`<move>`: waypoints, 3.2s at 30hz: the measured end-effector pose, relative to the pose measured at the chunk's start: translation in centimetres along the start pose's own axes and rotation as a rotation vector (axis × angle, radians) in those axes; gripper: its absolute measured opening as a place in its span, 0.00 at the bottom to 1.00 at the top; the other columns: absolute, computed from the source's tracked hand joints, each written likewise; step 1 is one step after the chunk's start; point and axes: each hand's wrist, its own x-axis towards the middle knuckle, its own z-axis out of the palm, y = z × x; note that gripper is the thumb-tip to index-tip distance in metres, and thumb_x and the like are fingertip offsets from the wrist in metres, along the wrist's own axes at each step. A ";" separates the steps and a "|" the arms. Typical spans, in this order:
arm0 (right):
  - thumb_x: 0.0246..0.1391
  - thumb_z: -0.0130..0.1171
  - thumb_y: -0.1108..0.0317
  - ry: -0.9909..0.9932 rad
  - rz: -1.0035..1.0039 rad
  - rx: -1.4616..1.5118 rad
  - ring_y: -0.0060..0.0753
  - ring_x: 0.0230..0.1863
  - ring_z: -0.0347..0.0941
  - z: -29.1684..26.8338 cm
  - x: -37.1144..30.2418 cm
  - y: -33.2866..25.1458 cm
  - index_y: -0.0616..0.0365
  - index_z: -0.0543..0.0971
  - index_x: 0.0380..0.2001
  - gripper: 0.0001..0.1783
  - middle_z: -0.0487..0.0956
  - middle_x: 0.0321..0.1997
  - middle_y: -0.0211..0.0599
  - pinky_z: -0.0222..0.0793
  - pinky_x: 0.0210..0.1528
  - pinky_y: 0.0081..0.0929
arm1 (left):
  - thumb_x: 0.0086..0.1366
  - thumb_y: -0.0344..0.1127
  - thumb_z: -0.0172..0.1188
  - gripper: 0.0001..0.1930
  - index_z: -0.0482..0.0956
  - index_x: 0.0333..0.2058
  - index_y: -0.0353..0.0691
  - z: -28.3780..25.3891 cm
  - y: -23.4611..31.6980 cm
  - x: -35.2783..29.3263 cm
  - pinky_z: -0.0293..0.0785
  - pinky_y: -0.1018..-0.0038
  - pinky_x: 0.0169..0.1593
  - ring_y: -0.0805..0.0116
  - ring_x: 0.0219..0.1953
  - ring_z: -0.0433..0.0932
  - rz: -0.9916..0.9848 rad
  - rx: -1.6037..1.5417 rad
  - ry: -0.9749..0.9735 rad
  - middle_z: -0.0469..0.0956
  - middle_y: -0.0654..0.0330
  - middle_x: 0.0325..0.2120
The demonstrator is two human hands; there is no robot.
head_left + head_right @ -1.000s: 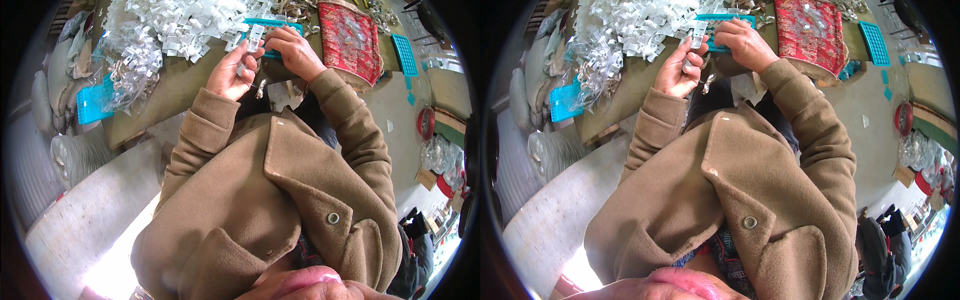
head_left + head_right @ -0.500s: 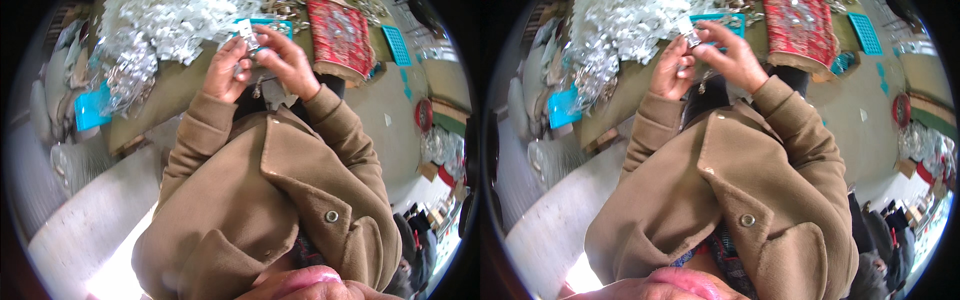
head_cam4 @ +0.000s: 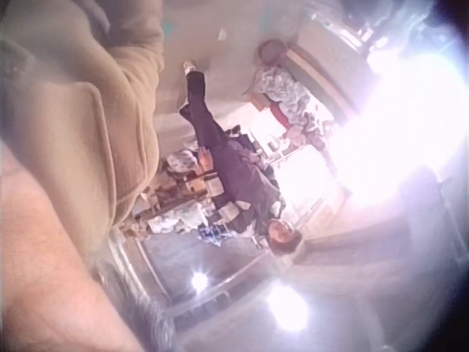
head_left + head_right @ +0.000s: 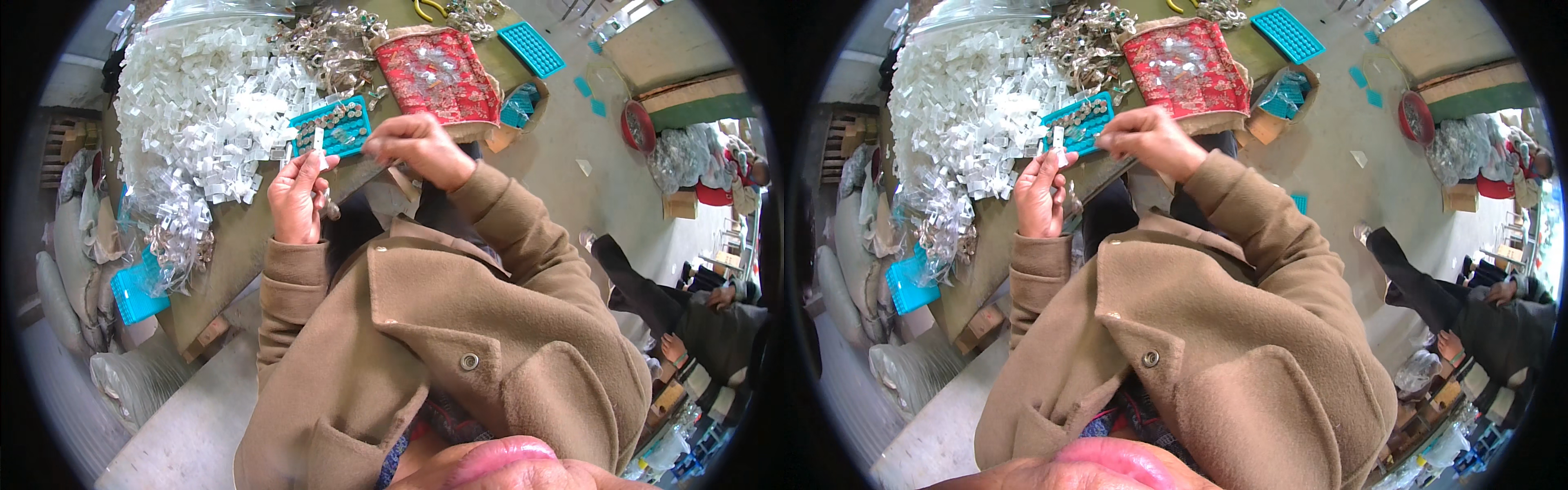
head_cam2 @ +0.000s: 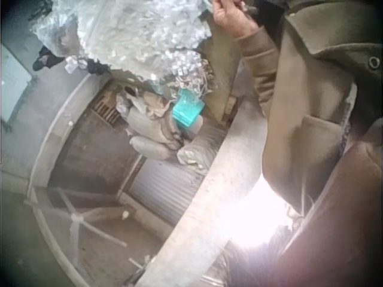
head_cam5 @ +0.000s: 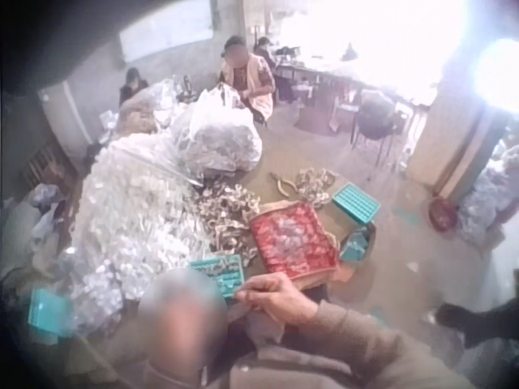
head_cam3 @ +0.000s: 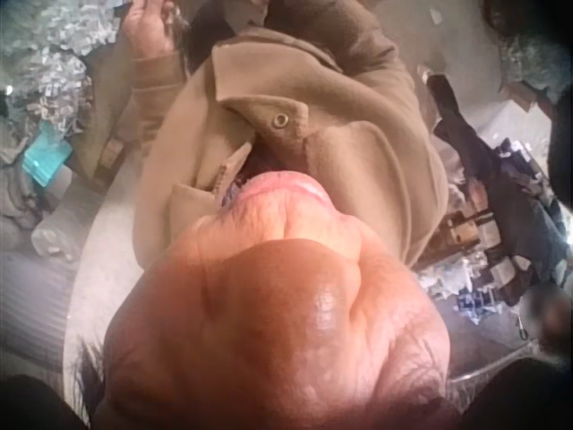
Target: The person repeatedly picks small white plastic pieces and metal fasteners from a table, inserts the fasteners into the plastic pieces, and places the assembled units into a blue tray. The person continues this one-at-a-time assembly throughout the clip.
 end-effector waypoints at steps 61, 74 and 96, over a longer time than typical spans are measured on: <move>0.53 0.62 0.58 0.236 -0.313 -1.168 0.38 0.36 0.81 -3.6 19.1 0.1 0.51 0.84 0.39 0.14 0.84 0.35 0.41 0.74 0.42 0.32 | 0.68 0.33 0.54 0.13 0.75 0.50 0.39 -2.0 -1.0 0.0 0.68 0.89 0.25 0.85 0.29 0.72 -0.297 -0.413 -0.193 0.81 0.60 0.41; 0.57 0.59 0.70 0.179 -0.211 -0.170 0.20 0.36 0.78 -4.1 19.4 1.3 0.64 0.81 0.44 0.13 0.82 0.35 0.31 0.72 0.37 0.17 | 0.69 0.36 0.56 0.06 0.72 0.41 0.43 -2.7 -0.2 -0.3 0.65 0.88 0.22 0.81 0.27 0.70 -0.225 -0.480 -0.175 0.72 0.66 0.30; 0.47 0.62 0.63 0.346 -0.203 -0.600 0.30 0.31 0.81 -3.6 18.6 3.6 0.59 0.84 0.34 0.13 0.84 0.29 0.38 0.75 0.38 0.28 | 0.53 0.49 0.60 0.15 0.84 0.31 0.44 1.2 3.9 18.0 0.76 0.56 0.40 0.46 0.35 0.80 0.363 1.577 0.187 0.82 0.49 0.30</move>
